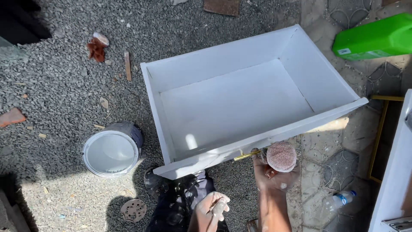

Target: The person paints a white wooden drawer and a separate white panel using a sponge applicator. They repeatedly dip the sponge into a bucket of white paint and apply it to the edges, sides, and interior surfaces of the drawer, as well as the flat surface of the panel.

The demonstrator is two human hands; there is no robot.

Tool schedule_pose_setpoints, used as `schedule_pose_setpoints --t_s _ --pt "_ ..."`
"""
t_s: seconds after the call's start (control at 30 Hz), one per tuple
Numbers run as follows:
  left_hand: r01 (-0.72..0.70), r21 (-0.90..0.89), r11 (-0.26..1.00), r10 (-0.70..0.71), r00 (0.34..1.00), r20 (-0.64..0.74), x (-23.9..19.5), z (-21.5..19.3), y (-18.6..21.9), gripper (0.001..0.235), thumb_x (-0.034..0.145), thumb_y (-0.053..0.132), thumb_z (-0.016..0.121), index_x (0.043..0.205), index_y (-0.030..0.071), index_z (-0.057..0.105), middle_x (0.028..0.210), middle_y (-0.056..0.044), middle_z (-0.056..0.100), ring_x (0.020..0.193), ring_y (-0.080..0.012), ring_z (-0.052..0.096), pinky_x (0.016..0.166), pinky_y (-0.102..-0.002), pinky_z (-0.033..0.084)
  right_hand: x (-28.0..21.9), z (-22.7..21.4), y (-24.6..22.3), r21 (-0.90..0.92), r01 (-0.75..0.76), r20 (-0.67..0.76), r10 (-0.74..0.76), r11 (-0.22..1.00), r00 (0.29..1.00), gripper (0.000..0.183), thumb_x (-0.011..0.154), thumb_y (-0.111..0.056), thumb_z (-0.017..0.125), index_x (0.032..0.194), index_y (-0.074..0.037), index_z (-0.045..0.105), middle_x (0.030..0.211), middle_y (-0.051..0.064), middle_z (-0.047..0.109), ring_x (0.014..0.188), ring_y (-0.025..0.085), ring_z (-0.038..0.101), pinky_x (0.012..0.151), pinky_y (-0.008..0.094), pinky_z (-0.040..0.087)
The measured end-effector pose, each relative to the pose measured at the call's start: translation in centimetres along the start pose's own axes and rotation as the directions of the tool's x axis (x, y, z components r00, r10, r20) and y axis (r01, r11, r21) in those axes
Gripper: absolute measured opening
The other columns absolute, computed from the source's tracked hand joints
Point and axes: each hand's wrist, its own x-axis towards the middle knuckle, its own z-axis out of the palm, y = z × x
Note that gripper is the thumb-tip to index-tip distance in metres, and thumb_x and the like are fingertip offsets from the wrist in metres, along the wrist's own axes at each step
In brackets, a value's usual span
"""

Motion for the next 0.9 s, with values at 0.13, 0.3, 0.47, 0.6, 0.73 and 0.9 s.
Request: schedule_pose_setpoints --t_s 0.13,0.3,0.47,0.6,0.73,0.9 --pt "-0.248 -0.273 0.93 0.241 0.969 -0.059 -2.3 1.2 2.9 0.024 0.11 0.021 0.077 0.106 0.007 0.095 0.083 -0.007 0.088 0.059 -0.0126 0.066 0.058 -0.024 0.056 -7.2 11.5 -1.4 -0.057 0.03 0.008 -0.029 0.998 1.0 0.057 0.1 -0.061 0.055 0.122 -0.011 0.071 0.109 0.016 0.069 0.098 0.028 0.069 0.095 0.054 0.065" --pt "-0.435 -0.428 0.792 0.39 0.9 -0.193 -2.3 1.1 7.3 0.025 0.11 0.01 0.072 0.107 -0.002 0.094 0.095 -0.012 0.091 0.075 -0.0135 0.079 0.054 -0.026 0.059 -6.1 21.7 0.3 -0.264 0.107 0.277 -0.032 0.959 0.96 0.028 0.093 -0.045 0.061 0.085 -0.018 0.066 0.068 0.003 0.054 0.067 0.02 0.057 0.057 0.026 0.038" --pt "-0.397 -0.382 0.835 0.306 0.911 -0.277 -2.0 -2.3 10.0 0.028 0.114 0.021 0.072 0.117 0.006 0.095 0.091 -0.005 0.09 0.064 -0.0128 0.069 0.065 -0.027 0.057 -3.6 29.4 2.1 -0.275 0.109 0.662 0.106 0.955 0.742 0.028 0.091 -0.034 0.059 0.072 -0.019 0.045 0.067 0.007 0.041 0.056 0.025 0.038 0.092 0.054 0.047" --pt "-0.395 -0.486 0.78 0.228 0.902 -0.367 -0.7 -2.8 9.5 0.028 0.112 0.014 0.071 0.111 0.003 0.097 0.089 -0.006 0.089 0.065 -0.0122 0.064 0.062 -0.026 0.051 -2.1 31.6 2.2 -0.336 0.153 0.645 0.109 0.929 0.756 0.022 0.085 -0.033 0.065 0.076 -0.016 0.055 0.07 0.012 0.051 0.059 0.031 0.05 0.08 0.049 0.048" --pt "-0.322 -0.566 0.759 0.124 0.925 -0.359 -1.7 -5.2 10.3 0.028 0.111 0.012 0.072 0.107 -0.002 0.096 0.093 -0.011 0.092 0.064 -0.0139 0.064 0.067 -0.028 0.05 -0.9 31.8 1.8 -0.355 0.182 0.657 0.106 0.917 0.747 0.014 0.082 -0.03 0.067 0.085 -0.019 0.06 0.09 0.012 0.06 0.073 0.033 0.054 0.076 0.047 0.044" --pt "-0.336 -0.548 0.766 0.07 0.891 -0.448 -3.1 -10.4 10.4 0.029 0.107 0.018 0.075 0.111 -0.002 0.096 0.091 -0.013 0.092 0.063 -0.0179 0.064 0.071 -0.031 0.056 -0.3 26.2 1.0 -0.319 0.371 0.697 -0.049 0.872 0.716 0.005 0.092 -0.017 0.069 0.095 -0.021 0.069 0.109 0.0 0.069 0.108 0.024 0.072 0.085 0.044 0.06"
